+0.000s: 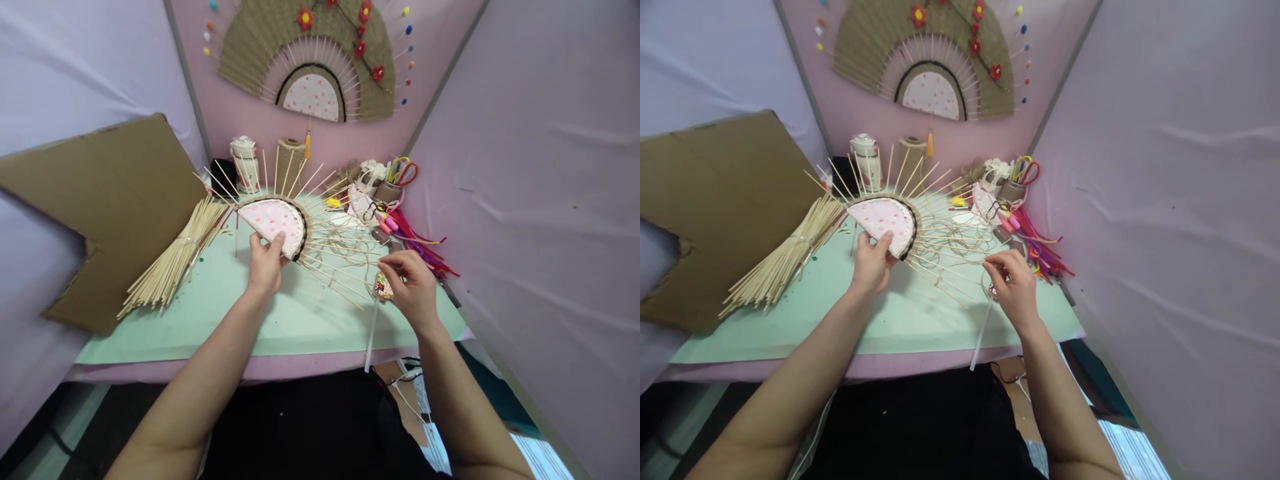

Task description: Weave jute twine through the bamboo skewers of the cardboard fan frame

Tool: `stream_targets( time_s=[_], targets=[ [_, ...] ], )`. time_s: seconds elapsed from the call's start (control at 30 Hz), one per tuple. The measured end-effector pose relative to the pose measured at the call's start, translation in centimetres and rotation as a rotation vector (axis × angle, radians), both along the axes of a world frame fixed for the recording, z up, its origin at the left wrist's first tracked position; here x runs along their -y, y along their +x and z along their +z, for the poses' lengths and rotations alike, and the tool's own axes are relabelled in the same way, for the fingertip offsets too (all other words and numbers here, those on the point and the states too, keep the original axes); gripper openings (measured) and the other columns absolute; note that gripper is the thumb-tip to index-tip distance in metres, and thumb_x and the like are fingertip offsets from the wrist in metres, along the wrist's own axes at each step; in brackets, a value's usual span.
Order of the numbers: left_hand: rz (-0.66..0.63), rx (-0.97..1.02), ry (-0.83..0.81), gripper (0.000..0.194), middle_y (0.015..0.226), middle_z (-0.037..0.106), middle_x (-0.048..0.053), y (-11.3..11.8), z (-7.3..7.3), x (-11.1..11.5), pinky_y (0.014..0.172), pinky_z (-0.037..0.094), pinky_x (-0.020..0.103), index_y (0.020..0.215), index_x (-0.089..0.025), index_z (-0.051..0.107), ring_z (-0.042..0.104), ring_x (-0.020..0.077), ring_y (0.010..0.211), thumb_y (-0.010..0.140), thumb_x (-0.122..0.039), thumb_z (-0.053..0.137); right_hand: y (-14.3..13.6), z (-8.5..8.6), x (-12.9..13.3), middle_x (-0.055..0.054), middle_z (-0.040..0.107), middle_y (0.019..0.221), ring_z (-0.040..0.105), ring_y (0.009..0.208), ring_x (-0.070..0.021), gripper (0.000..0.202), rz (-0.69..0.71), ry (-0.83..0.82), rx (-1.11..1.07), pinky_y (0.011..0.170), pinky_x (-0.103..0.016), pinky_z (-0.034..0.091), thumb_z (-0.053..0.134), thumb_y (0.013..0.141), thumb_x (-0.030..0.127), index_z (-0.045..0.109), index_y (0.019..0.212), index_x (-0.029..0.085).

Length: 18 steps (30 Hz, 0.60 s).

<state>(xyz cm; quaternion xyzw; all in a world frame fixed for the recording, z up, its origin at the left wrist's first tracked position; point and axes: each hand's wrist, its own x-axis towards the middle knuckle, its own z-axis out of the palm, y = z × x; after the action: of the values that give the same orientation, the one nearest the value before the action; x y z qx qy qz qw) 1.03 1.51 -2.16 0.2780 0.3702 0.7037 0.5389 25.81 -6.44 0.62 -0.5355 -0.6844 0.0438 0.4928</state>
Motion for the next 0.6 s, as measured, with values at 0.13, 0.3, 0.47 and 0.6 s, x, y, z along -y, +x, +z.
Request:
stream_targets(
  time_s=[0.13, 0.3, 0.47, 0.6],
  targets=[
    [-0.001, -0.003, 0.007, 0.043, 0.091, 0.067, -0.002, -0.1, 0.1, 0.0, 0.071, 0.056, 0.027, 0.094, -0.025, 0.045, 0.067, 0.0127, 0.079, 0.066, -0.030, 0.078, -0.1, -0.2, -1.1, -0.005, 0.064, 0.082, 0.057, 0.076, -0.0178, 0.014, -0.041, -0.007, -0.043, 0.064, -0.031, 0.044, 0.062, 0.086, 0.034, 0.065, 0.080, 0.022],
    [0.003, 0.044, 0.005, 0.042, 0.091, 0.067, -0.002, -0.1, 0.1, -0.2, 0.070, 0.056, 0.026, 0.094, -0.024, 0.047, 0.067, 0.0112, 0.076, 0.066, -0.027, 0.078, 0.2, -1.4, -1.4, -0.001, 0.062, 0.073, 0.054, 0.062, -0.0135, 0.018, -0.087, -0.086, -0.309, 0.056, -0.027, 0.045, 0.067, 0.080, 0.037, 0.064, 0.082, 0.020],
    [-0.008, 0.103, -0.024, 0.034, 0.089, 0.068, -0.001, -0.1, 0.2, -0.4, 0.070, 0.055, 0.024, 0.092, -0.023, 0.050, 0.065, 0.0094, 0.072, 0.069, -0.022, 0.076, -0.1, -2.1, -1.4, 0.003, 0.057, 0.061, 0.051, 0.050, -0.0108, 0.016, -0.030, -0.162, -0.573, 0.049, -0.025, 0.042, 0.070, 0.075, 0.034, 0.062, 0.078, 0.020],
    [-0.046, 0.134, -0.039, 0.032, 0.091, 0.069, 0.000, 0.0, 0.5, -0.2, 0.071, 0.055, 0.024, 0.093, -0.022, 0.053, 0.065, 0.0094, 0.072, 0.070, -0.020, 0.075, -1.2, -2.3, -1.8, 0.005, 0.053, 0.051, 0.045, 0.043, -0.0095, 0.017, -0.025, -0.276, -0.643, 0.042, -0.023, 0.033, 0.071, 0.073, 0.034, 0.062, 0.074, 0.020]
  ],
)
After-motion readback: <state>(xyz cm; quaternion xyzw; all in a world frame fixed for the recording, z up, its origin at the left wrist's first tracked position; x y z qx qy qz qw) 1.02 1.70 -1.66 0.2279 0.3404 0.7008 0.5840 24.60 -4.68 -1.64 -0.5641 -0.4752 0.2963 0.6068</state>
